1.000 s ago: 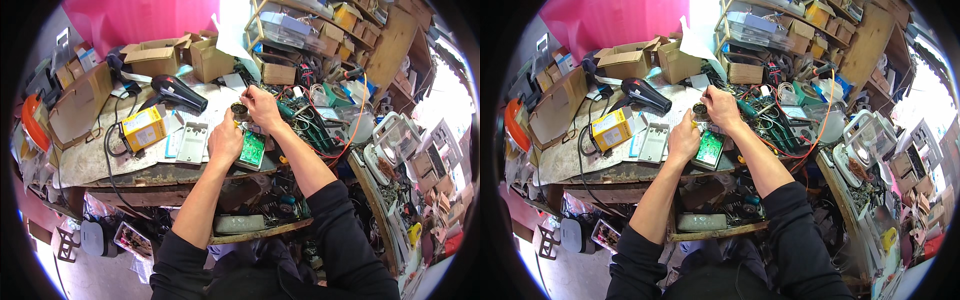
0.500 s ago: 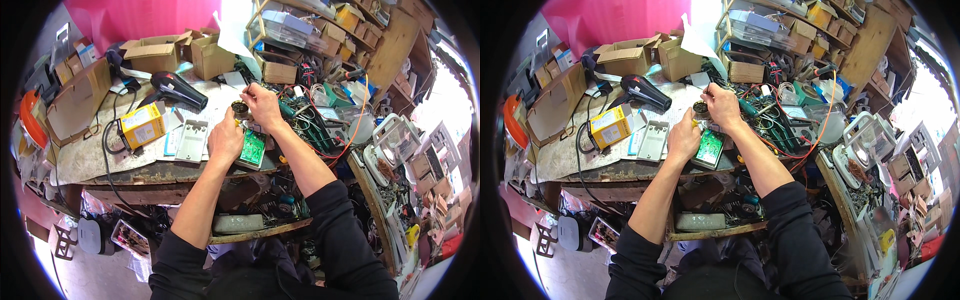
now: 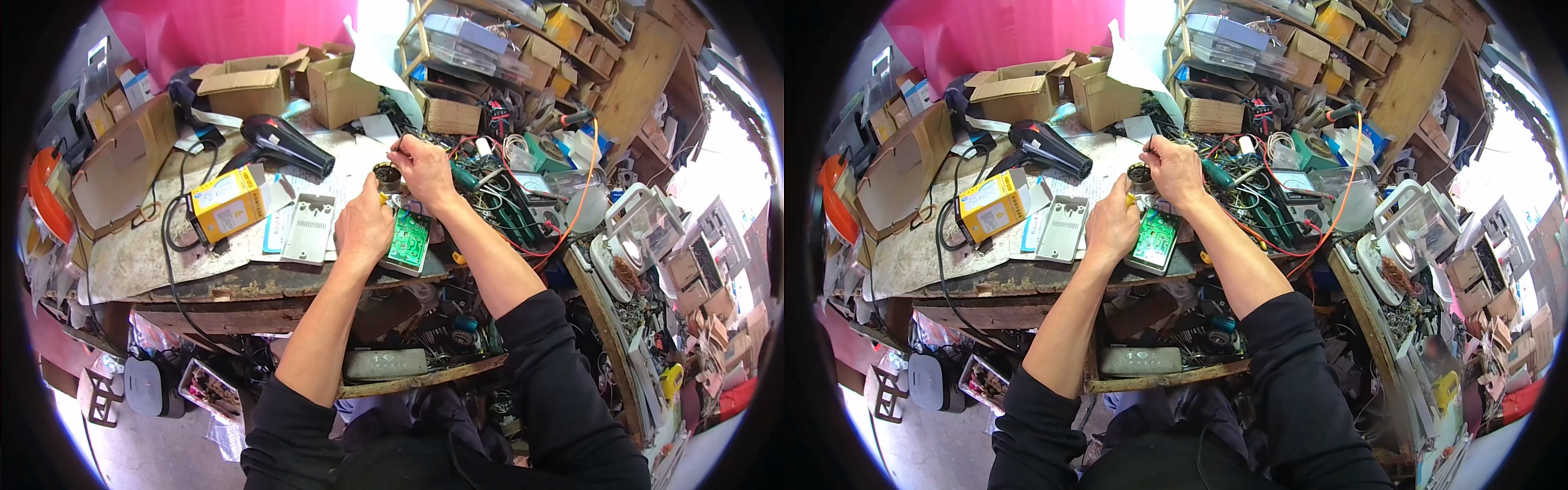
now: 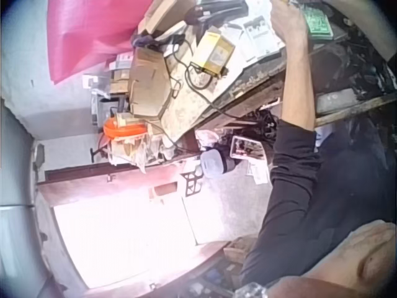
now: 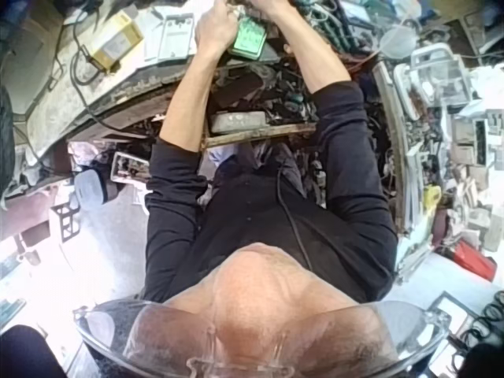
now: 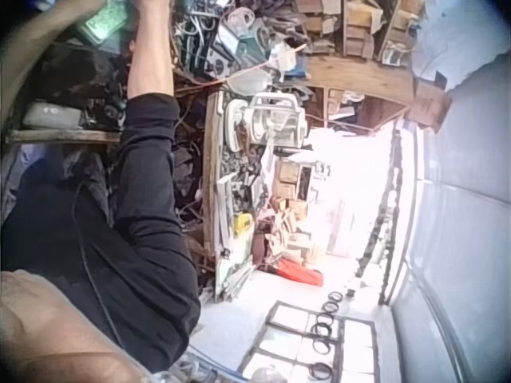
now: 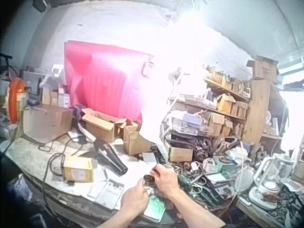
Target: The person disassembles a small electronic device, removes a metal plate, and then uses a soldering iron and solder to work on a green circuit board. The person handles the device casing, circuit board, and soldering tools throughout the process.
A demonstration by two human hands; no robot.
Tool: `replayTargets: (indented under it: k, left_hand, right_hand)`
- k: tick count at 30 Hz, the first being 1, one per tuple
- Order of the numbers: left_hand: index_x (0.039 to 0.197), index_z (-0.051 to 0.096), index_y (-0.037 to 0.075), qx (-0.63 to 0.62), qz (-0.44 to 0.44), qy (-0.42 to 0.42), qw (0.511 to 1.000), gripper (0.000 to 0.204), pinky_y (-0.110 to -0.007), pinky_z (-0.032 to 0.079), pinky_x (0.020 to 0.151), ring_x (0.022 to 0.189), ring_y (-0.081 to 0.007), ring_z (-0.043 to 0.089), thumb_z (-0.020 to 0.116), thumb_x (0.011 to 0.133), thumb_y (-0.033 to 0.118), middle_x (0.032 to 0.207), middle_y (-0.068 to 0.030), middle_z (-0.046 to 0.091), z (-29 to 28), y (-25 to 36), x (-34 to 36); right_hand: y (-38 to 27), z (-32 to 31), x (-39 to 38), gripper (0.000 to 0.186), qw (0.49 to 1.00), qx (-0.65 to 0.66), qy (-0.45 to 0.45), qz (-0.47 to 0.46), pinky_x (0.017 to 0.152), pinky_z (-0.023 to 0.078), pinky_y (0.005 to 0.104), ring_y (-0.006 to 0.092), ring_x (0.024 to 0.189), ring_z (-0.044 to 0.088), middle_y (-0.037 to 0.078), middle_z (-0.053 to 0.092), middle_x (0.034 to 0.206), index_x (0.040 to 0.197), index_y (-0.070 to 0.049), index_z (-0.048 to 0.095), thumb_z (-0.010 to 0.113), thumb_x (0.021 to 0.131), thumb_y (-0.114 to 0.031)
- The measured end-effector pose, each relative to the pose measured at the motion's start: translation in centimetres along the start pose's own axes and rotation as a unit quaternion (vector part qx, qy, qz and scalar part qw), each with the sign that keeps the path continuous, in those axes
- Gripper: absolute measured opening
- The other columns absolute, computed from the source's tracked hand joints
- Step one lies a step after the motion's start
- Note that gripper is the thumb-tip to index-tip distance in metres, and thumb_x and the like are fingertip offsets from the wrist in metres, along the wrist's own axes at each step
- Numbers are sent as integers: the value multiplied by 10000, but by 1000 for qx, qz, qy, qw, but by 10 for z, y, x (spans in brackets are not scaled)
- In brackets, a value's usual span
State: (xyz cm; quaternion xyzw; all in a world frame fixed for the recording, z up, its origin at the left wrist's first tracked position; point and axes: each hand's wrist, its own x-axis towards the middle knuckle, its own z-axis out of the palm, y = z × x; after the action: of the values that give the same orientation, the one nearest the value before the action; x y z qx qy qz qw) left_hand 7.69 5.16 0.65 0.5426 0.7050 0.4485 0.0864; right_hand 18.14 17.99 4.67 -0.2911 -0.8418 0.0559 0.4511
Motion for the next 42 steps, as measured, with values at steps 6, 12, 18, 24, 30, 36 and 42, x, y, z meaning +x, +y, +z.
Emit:
replayTargets:
  k: [6, 12, 18, 24, 30, 36, 42]
  left_hand:
    - [1482, 472, 58, 5, -18, -15, 1000, 590, -561, 524, 894, 992, -469, 696, 522, 902, 149, 1051, -292, 719, -4, 5, 0]
    - [1479, 492, 66, -10, -22, -7, 1000, 583, -555, 519, 920, 1026, -463, 693, 525, 903, 156, 1074, -287, 721, -6, 5, -1]
    - [1452, 529, 82, -26, -26, -7, 999, 549, -543, 517, 931, 1038, -461, 689, 526, 908, 157, 1081, -280, 722, -5, 5, -1]
    - [1236, 697, 49, -96, 21, 82, 992, 370, -474, 536, 886, 1014, -411, 703, 620, 899, 181, 1087, -228, 730, 2, -5, 0]
    - [1125, 757, 47, -85, 6, 17, 996, 323, -416, 534, 918, 1041, -366, 695, 650, 863, 202, 1113, -203, 717, -6, 3, -3]
    - [1106, 768, 50, -95, 10, 1, 995, 342, -397, 548, 883, 961, -343, 727, 699, 853, 270, 1026, -193, 749, -8, 0, -3]
    - [1081, 762, 38, -114, 28, 2, 993, 323, -409, 545, 834, 920, -339, 718, 725, 880, 287, 984, -188, 742, -4, -5, -1]
  right_hand:
    - [4, 0, 2, 165, 998, 24, -7, 54, 675, 551, 368, 262, 723, 740, 157, 740, 796, 949, 10, 654, 724, 932, -138]
    - [6, 1, 3, 179, 999, 23, -5, 41, 665, 554, 364, 249, 704, 740, 154, 737, 773, 940, 22, 644, 710, 949, -143]
    - [4, -1, 3, 223, 998, 21, 9, 65, 654, 553, 354, 225, 690, 735, 147, 739, 763, 912, 23, 653, 738, 933, -183]
    - [-4, -12, 5, 293, 986, 83, 45, 134, 646, 554, 376, 236, 671, 728, 122, 728, 742, 873, -16, 675, 789, 895, -285]
    - [-11, -39, -15, 219, 944, 261, 77, 186, 581, 552, 261, 124, 634, 694, 61, 713, 749, 875, -1, 669, 748, 945, -193]
    - [-17, -52, -38, 138, 879, 387, 52, 272, 658, 573, 266, 140, 686, 692, 51, 702, 822, 955, -34, 670, 726, 960, -160]
    - [-18, -51, -47, 208, 863, 422, 33, 276, 625, 575, 264, 144, 674, 706, 69, 722, 831, 994, -15, 667, 757, 964, -200]
